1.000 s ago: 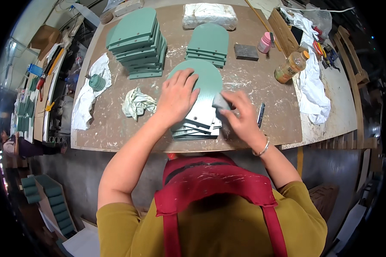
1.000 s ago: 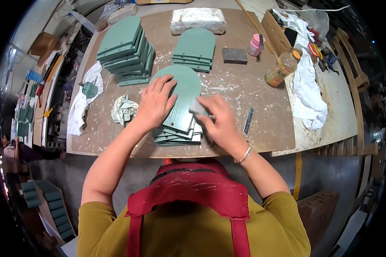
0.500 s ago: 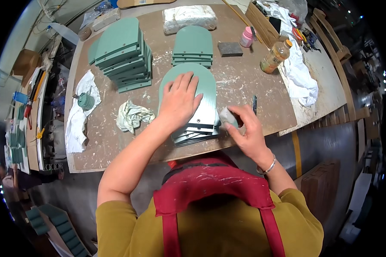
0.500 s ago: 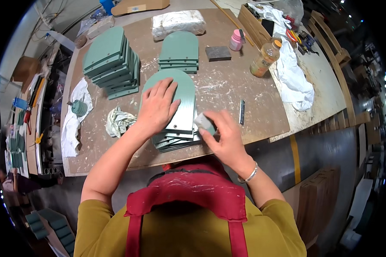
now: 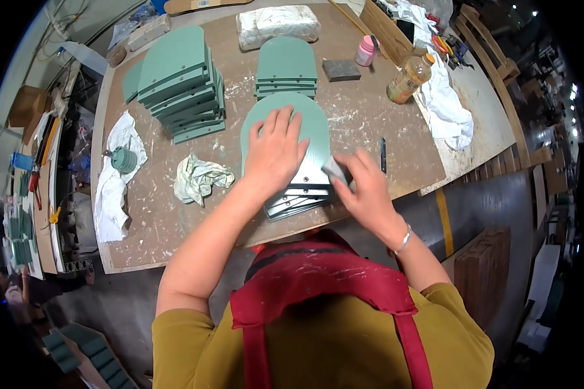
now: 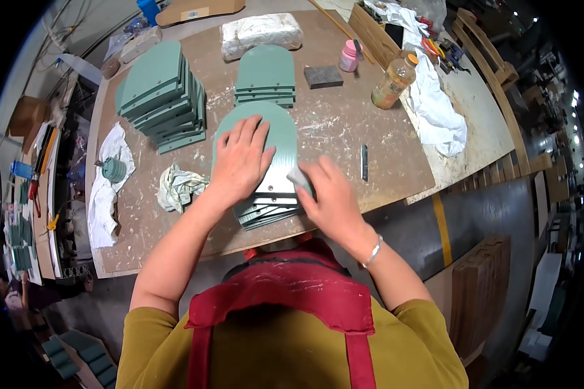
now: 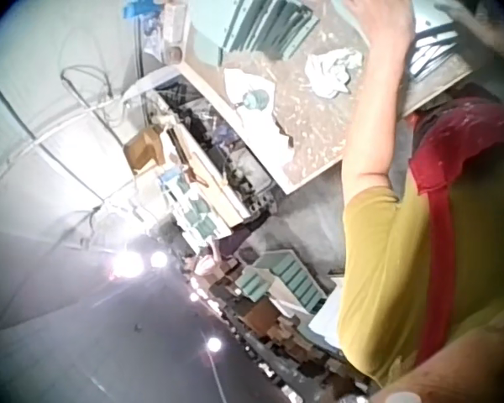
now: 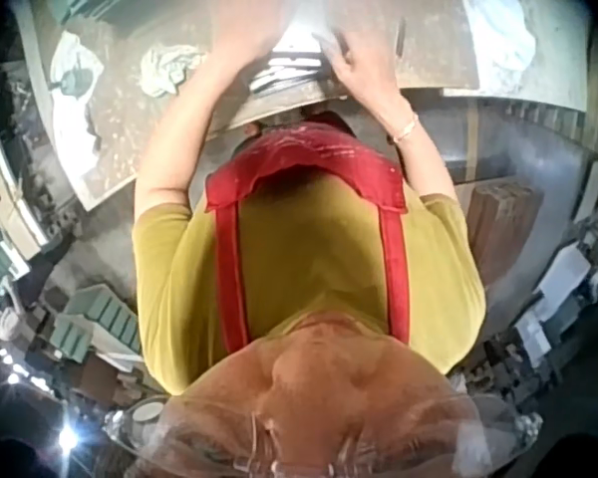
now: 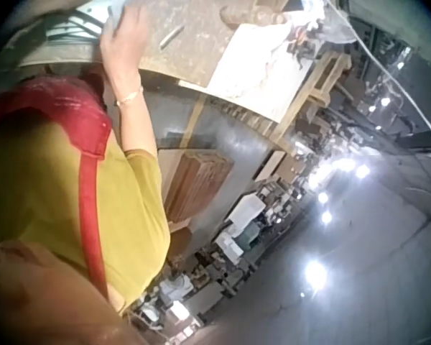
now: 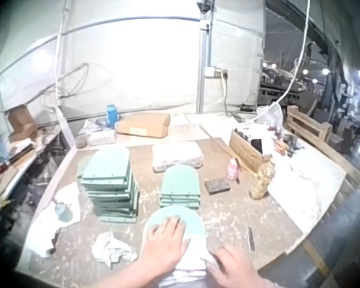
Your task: The person sands the edges and surfaces of green wooden panels using a sanding block. They take panels one at a time from a stack, rub the block along the contours, wipe the dust away with a white cloth, and place the finished pieces into a separate stack.
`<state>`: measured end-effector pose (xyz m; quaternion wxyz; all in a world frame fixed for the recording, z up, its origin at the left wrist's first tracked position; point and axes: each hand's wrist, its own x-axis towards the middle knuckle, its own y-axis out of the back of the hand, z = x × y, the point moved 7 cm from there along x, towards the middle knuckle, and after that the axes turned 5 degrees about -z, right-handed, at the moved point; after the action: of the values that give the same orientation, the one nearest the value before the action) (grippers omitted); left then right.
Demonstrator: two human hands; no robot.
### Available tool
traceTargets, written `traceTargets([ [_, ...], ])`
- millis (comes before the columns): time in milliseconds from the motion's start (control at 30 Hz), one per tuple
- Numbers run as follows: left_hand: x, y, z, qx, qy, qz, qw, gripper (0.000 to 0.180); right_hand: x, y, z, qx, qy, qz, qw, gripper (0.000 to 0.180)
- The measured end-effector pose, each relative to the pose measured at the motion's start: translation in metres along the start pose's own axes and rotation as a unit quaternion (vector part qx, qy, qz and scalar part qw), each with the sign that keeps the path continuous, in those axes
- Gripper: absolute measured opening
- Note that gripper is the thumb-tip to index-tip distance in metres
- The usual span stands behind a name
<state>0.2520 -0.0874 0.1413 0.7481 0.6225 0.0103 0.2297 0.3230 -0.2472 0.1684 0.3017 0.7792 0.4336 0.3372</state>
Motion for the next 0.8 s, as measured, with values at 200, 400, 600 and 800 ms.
traceTargets([
  [200,0.0,0.001,0.0,-0.006,-0.006,0.005,1.0,0.05,0.049,0.015,0.032,-0.009,-0.028,0.052,0.998,0.031],
  [400,0.0,0.0,-0.001,-0.018,-0.005,0.006,1.0,0.05,0.01,0.011,-0.003,-0.033,0.048,-0.017,0.998,0.033],
  [600,0.001,0.002,-0.001,-0.003,0.001,0.009,1.0,0.051,0.046,0.009,0.034,-0.008,0.0,0.034,0.999,0.031],
  [800,-0.001,0.003,0.0,-0.012,-0.001,0.01,1.0,0.05,0.037,0.016,0.051,0.074,-0.032,0.014,0.997,0.037],
])
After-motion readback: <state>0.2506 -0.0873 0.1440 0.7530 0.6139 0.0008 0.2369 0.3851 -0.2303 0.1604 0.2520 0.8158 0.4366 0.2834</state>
